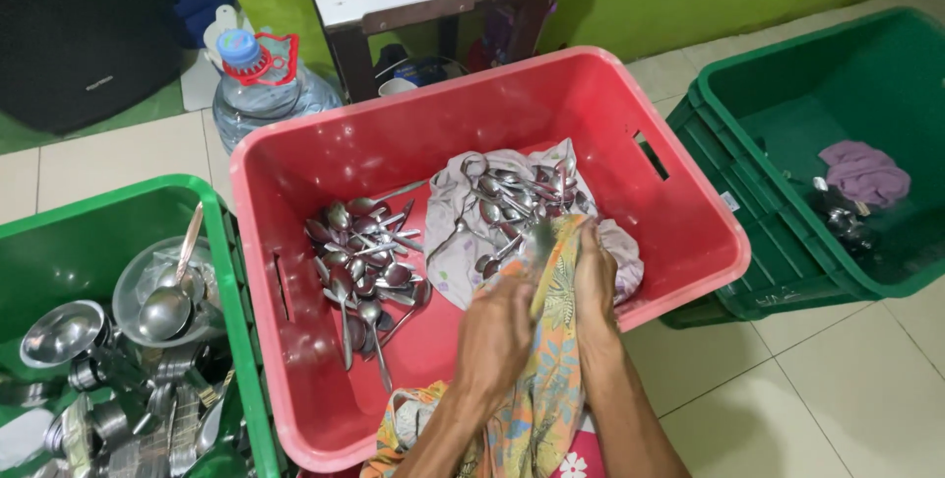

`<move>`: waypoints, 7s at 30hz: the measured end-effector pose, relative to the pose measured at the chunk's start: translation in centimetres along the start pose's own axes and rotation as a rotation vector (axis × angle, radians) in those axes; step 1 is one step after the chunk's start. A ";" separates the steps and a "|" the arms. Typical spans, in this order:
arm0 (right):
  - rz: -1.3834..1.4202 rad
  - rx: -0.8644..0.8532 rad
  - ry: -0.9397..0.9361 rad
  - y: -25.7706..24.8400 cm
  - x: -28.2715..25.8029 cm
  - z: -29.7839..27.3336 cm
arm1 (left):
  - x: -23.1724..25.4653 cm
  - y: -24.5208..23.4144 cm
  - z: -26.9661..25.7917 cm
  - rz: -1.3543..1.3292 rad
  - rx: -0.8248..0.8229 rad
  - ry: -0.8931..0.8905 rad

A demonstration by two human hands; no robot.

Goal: Wiping individual metal spoons with a cloth and moving them from a red bin to other sorting bins.

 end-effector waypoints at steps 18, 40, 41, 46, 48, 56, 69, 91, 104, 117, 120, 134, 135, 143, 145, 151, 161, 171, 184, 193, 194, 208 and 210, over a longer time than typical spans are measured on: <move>-0.155 -0.935 -0.506 3.2 -1.3 -8.5 | -11.7 -3.9 3.7 -0.477 0.194 -0.304; -0.978 -1.037 -0.490 4.6 -0.3 -7.7 | -25.6 -7.9 3.6 0.828 -0.152 -0.611; -1.044 -0.957 -0.549 4.7 0.1 -7.6 | -25.5 -7.1 4.2 0.853 -0.159 -0.480; -1.113 -0.880 -0.580 4.4 0.9 -7.5 | -22.9 -1.3 8.9 0.719 -0.142 -0.119; -1.076 -0.895 -0.625 4.5 1.0 -7.4 | -23.0 1.9 11.5 0.475 -0.262 -0.315; -1.125 -0.909 -0.623 5.2 1.9 -6.2 | -32.1 12.1 17.7 0.516 -0.329 -0.429; -1.170 -0.932 -0.598 5.0 1.3 -6.5 | -30.0 14.6 16.2 0.282 -0.277 -0.558; -1.226 -0.924 -0.584 5.4 1.6 -6.5 | -27.2 15.0 15.4 0.088 -0.160 -0.674; -1.218 -0.911 -0.549 5.3 1.4 -6.7 | -26.1 12.2 16.1 0.247 0.002 -0.410; -1.175 -0.894 -0.589 5.5 2.2 -6.0 | -20.4 10.5 17.6 0.937 -0.097 0.517; -1.060 -0.891 -0.604 5.7 3.6 -4.9 | -25.0 11.5 17.3 1.085 -0.119 0.339; -0.291 -0.213 -0.785 2.3 -3.0 -7.5 | -6.6 -2.1 4.3 -0.030 -0.086 -0.214; -0.334 -0.208 -0.972 2.7 -3.1 -8.1 | -6.1 -1.9 3.6 -0.012 -0.085 -0.161; -0.313 0.061 -1.017 3.5 -0.9 -4.8 | 1.2 -3.9 1.5 0.045 -0.140 -0.182; -0.327 0.044 -1.064 3.9 -0.5 -5.1 | 0.0 -3.7 1.4 0.011 -0.120 -0.190; -0.370 0.032 -1.108 3.7 -2.6 -7.4 | -1.5 -2.8 1.7 -0.039 -0.132 -0.174; -0.159 0.207 -0.926 3.1 -1.4 -5.3 | -3.0 -2.4 1.4 -0.171 -0.114 -0.233; -0.197 0.158 -1.128 3.2 -2.2 -7.4 | -2.7 -4.7 2.2 -0.111 0.112 -0.299; -0.291 0.141 -1.131 3.5 -2.8 -7.2 | 0.7 -4.0 1.5 -0.012 0.059 -0.091; 0.167 0.009 -0.498 2.0 -1.5 -2.9 | -0.9 -3.1 1.1 -0.210 0.174 -0.119; 0.174 -0.061 -0.410 2.3 0.4 -0.8 | -1.4 -2.7 1.2 -0.305 0.227 -0.157; 0.074 -0.067 -0.228 1.4 0.6 0.8 | -3.6 1.4 -0.1 -0.162 -0.039 -0.296; -0.106 -0.013 -0.391 0.7 -0.9 -0.6 | -5.3 4.9 -1.3 -0.146 -0.286 -0.145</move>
Point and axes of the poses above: each hand's wrist, its own z-axis towards the middle knuckle, its own y-axis out of the palm, x = y × z, the point moved 3 cm from there along z, towards the middle knuckle, and after that the axes turned 12 degrees about y, right-handed, at the moved point
